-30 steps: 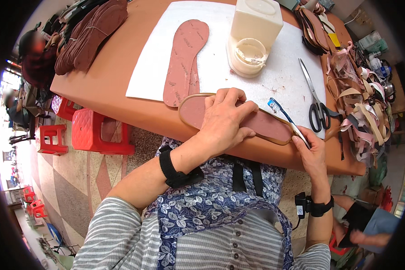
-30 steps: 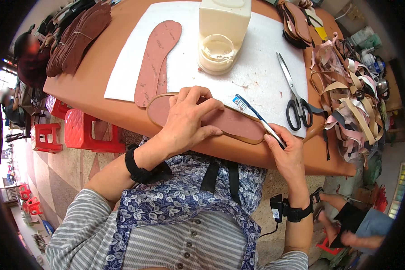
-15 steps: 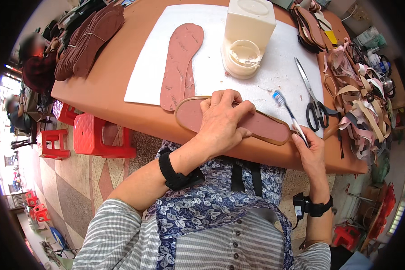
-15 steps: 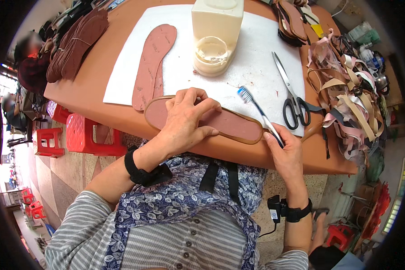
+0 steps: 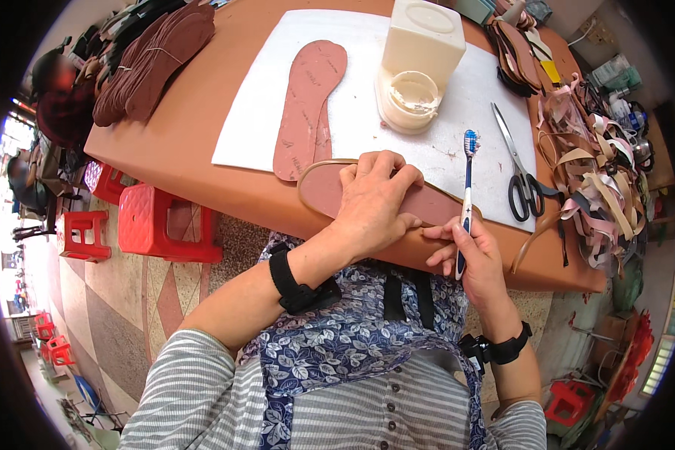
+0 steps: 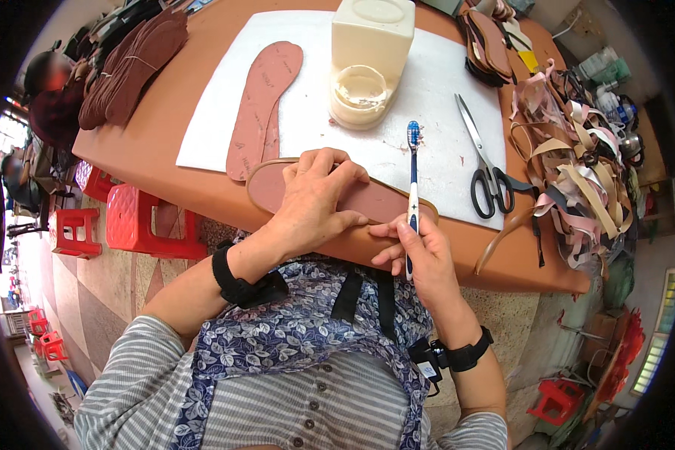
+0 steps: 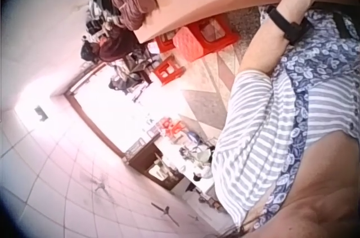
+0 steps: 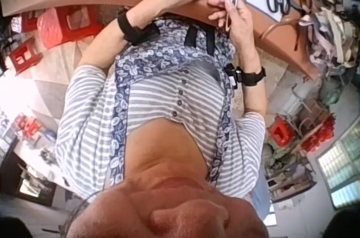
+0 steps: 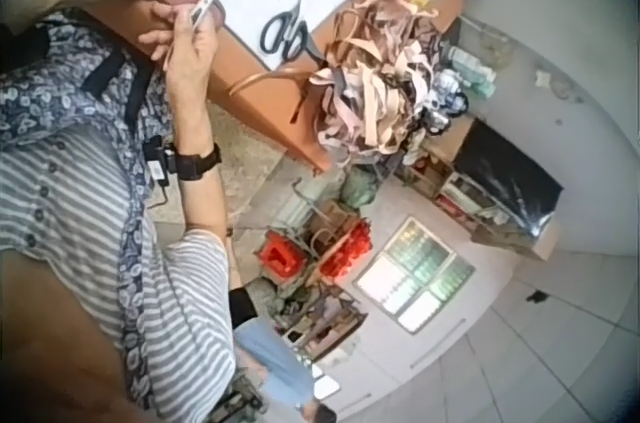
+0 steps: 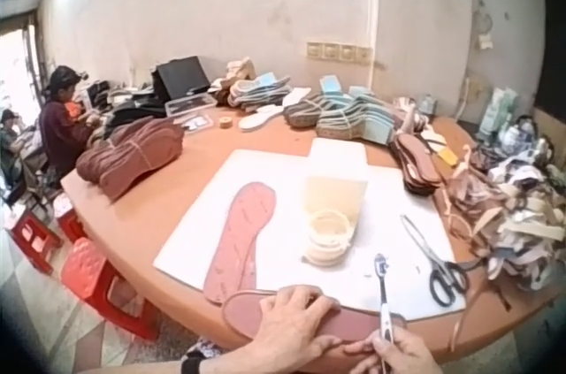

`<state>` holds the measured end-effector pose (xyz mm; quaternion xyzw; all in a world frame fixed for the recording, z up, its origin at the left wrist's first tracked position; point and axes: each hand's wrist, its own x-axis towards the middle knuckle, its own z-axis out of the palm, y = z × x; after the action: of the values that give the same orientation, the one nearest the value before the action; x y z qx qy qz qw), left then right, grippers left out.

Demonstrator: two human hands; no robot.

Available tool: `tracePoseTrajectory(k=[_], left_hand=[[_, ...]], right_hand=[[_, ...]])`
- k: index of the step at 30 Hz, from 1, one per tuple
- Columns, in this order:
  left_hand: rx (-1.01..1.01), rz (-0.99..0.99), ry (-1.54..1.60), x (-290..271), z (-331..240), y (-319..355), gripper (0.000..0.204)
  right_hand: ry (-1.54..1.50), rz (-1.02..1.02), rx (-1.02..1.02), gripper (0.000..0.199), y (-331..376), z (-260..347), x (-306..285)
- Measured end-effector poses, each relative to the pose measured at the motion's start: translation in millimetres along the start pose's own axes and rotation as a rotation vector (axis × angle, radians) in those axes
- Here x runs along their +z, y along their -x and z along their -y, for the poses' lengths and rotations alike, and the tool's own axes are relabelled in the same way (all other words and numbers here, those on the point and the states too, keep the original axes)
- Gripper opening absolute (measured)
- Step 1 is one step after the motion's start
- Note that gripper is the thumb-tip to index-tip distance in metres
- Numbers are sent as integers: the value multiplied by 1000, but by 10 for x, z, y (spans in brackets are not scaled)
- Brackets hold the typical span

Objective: Applying adhesive and wrapping a leather strip around the edge of a shoe insole.

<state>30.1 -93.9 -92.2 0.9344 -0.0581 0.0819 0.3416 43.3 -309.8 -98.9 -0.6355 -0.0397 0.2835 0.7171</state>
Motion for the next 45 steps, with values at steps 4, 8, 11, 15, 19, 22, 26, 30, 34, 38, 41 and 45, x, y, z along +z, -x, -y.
tracePoseTrajectory(k=[4, 8, 11, 15, 19, 22, 26, 30, 34, 38, 41, 45], left_hand=[[21, -39, -8, 40, 25, 5, 50], [58, 38, 97, -118, 102, -21, 56], [75, 130, 155, -349, 205, 36, 62], [113, 73, -81, -434, 261, 183, 66], [140, -44, -136, -241, 264, 192, 62], [144, -77, -108, -168, 290, 154, 58], [108, -69, -87, -179, 272, 132, 56], [63, -51, -96, -197, 215, 107, 55], [7, -31, -79, -208, 172, 68, 55], [-39, -16, -57, -206, 136, 29, 55], [-69, -13, -83, -198, 109, 26, 55], [-27, -2, -92, -211, 143, 23, 55]], right_hand=[[-18, -15, -28, 22, -30, 19, 34], [-5, -20, -34, 22, -89, 30, 24], [12, -20, -24, 23, -92, 36, 16], [34, -25, 0, 23, -85, 62, 13], [32, -30, -6, 23, -82, 73, 37], [52, -43, 0, 23, -64, 81, 47], [69, -42, 3, 23, -62, 88, 53], [80, -51, 17, 23, -64, 97, 48], [76, -37, 4, 23, -67, 98, 48], [76, -42, 6, 23, -63, 95, 51], [77, -41, -4, 23, -66, 91, 52], [87, -66, 10, 23, -79, 79, 48]])
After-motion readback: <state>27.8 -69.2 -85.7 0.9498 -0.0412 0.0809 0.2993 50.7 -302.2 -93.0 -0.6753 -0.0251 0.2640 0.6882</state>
